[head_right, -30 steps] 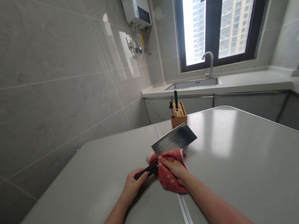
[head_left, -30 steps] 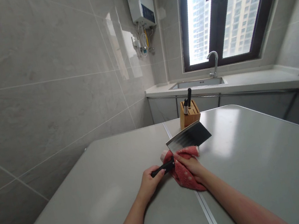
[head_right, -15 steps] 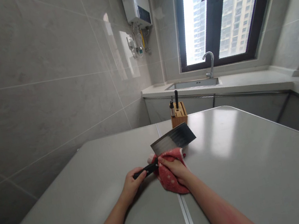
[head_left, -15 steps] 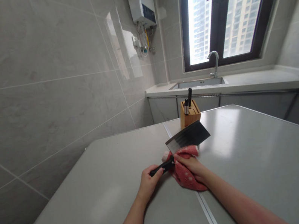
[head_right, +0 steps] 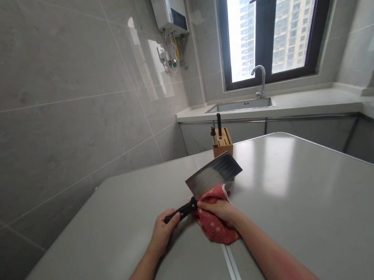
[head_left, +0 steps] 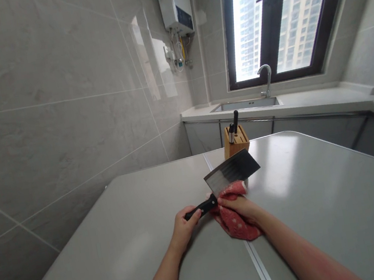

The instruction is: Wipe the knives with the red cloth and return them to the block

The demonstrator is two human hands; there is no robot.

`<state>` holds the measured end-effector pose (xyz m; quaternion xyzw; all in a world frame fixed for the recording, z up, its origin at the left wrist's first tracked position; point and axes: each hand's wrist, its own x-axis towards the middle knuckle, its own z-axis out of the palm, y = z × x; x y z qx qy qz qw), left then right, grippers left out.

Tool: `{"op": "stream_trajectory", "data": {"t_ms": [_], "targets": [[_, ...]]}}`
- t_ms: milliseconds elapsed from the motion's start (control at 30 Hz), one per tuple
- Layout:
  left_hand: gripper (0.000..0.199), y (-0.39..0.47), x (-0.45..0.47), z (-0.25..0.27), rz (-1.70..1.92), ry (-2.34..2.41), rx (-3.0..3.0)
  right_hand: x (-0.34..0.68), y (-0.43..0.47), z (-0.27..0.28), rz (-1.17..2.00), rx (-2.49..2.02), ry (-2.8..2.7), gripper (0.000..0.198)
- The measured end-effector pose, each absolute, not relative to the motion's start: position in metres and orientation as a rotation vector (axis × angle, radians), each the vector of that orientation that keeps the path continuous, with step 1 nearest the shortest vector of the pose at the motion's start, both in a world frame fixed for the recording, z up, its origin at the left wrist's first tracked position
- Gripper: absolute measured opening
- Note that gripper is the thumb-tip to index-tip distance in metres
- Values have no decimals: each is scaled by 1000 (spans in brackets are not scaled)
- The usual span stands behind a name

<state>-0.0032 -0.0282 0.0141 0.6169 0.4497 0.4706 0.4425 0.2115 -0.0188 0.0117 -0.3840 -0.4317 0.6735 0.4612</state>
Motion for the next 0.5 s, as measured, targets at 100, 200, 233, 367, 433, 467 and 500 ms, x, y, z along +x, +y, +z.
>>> {"op": "stream_trajectory", "data": {"t_ms": [100,200,233,367,433,467,500], "targets": [[38,-27,-5,11,1177,1107,1526,213,-18,11,1604,-995,-1087,36],[39,-26,-6,10,1184,1103,1502,213,-17,9,1516,-1085,-1154,35],[39,-26,-6,10,1188,1102,1495,212,-17,8,1486,-1117,-1192,36],[39,-27,-6,8,1196,1092,1455,212,-19,10,1386,-1210,-1388,44],[39,-26,-6,6,1198,1080,1431,214,-20,14,1361,-1219,-1510,48],[39,-26,-6,5,1199,1074,1421,215,-21,16,1354,-1237,-1575,48],[40,-25,-6,4,1199,1070,1414,216,-22,19,1348,-1279,-1647,47]]}}
